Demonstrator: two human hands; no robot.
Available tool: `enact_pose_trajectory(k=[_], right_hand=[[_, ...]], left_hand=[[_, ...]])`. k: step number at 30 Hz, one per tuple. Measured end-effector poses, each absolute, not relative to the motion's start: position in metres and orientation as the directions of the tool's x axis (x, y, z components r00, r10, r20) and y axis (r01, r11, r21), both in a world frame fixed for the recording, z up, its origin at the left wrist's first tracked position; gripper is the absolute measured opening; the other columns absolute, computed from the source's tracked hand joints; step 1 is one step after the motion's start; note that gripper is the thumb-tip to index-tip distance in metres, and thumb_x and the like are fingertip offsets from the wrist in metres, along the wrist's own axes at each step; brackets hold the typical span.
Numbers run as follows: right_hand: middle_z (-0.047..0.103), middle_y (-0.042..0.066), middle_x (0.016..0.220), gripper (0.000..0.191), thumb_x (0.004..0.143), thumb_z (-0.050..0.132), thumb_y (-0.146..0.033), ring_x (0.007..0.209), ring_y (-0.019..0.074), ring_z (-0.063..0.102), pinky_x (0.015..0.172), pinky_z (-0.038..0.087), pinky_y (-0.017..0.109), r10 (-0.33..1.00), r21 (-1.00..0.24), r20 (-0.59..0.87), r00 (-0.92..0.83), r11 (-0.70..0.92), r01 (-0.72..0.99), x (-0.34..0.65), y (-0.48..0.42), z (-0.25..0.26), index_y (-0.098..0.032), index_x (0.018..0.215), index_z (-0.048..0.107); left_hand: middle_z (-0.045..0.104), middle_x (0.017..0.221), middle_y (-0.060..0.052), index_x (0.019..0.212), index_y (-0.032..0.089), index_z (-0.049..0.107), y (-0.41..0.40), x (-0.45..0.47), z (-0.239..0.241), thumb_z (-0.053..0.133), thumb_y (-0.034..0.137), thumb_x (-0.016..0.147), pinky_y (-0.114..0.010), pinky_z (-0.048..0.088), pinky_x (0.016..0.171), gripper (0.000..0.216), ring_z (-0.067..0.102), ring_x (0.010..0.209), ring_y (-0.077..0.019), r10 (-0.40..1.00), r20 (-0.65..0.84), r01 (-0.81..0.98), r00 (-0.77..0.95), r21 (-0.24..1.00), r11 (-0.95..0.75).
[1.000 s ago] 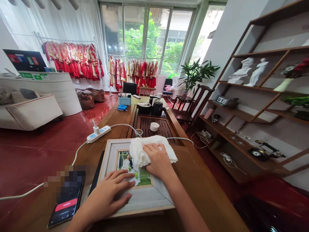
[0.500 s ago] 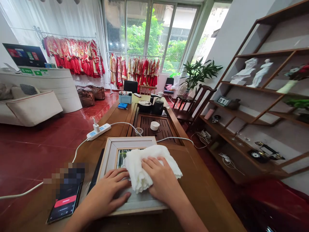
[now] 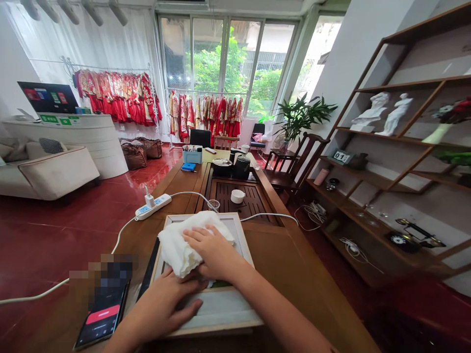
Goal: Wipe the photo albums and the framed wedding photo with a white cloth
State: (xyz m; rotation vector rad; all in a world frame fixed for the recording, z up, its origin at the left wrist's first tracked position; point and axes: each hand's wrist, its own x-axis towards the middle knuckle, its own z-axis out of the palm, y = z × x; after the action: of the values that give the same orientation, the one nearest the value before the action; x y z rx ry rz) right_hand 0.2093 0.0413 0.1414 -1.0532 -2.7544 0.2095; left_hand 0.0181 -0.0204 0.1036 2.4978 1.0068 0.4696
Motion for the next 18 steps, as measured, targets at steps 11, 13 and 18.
enact_pose_trajectory(k=[11,13,18], right_hand=[[0.038,0.005,0.15,0.07,0.07,0.049,-0.018,0.135,0.0261,0.035,0.112,0.017,0.05,0.717,-0.07,0.057,-0.695,0.697,0.714,0.237,0.048,0.138,-0.02,0.14,0.044],[0.039,0.005,0.149,0.071,0.067,0.049,-0.015,0.136,0.0257,0.034,0.111,0.018,0.05,0.746,-0.039,0.062,-0.663,0.666,0.745,0.252,0.046,0.138,-0.02,0.139,0.045],[0.044,0.004,0.146,0.069,0.067,0.049,-0.013,0.136,0.0258,0.035,0.111,0.022,0.052,0.767,-0.018,0.121,-0.63,0.636,0.772,0.275,0.034,0.14,-0.022,0.136,0.049]], left_hand=[[0.059,0.129,0.001,0.122,0.033,0.058,-0.018,0.019,0.105,0.05,0.037,0.092,-0.043,0.036,0.107,0.031,0.049,0.123,-0.0237,0.688,0.179,0.565,0.703,0.447,-0.694],[0.056,0.134,0.003,0.123,0.033,0.057,-0.019,0.019,0.105,0.051,0.034,0.092,-0.044,0.036,0.109,0.032,0.045,0.127,-0.0234,0.677,0.187,0.557,0.712,0.437,-0.706],[0.055,0.135,0.006,0.123,0.035,0.056,-0.019,0.02,0.106,0.053,0.033,0.091,-0.044,0.035,0.109,0.032,0.044,0.128,-0.0224,0.675,0.2,0.54,0.71,0.46,-0.705]])
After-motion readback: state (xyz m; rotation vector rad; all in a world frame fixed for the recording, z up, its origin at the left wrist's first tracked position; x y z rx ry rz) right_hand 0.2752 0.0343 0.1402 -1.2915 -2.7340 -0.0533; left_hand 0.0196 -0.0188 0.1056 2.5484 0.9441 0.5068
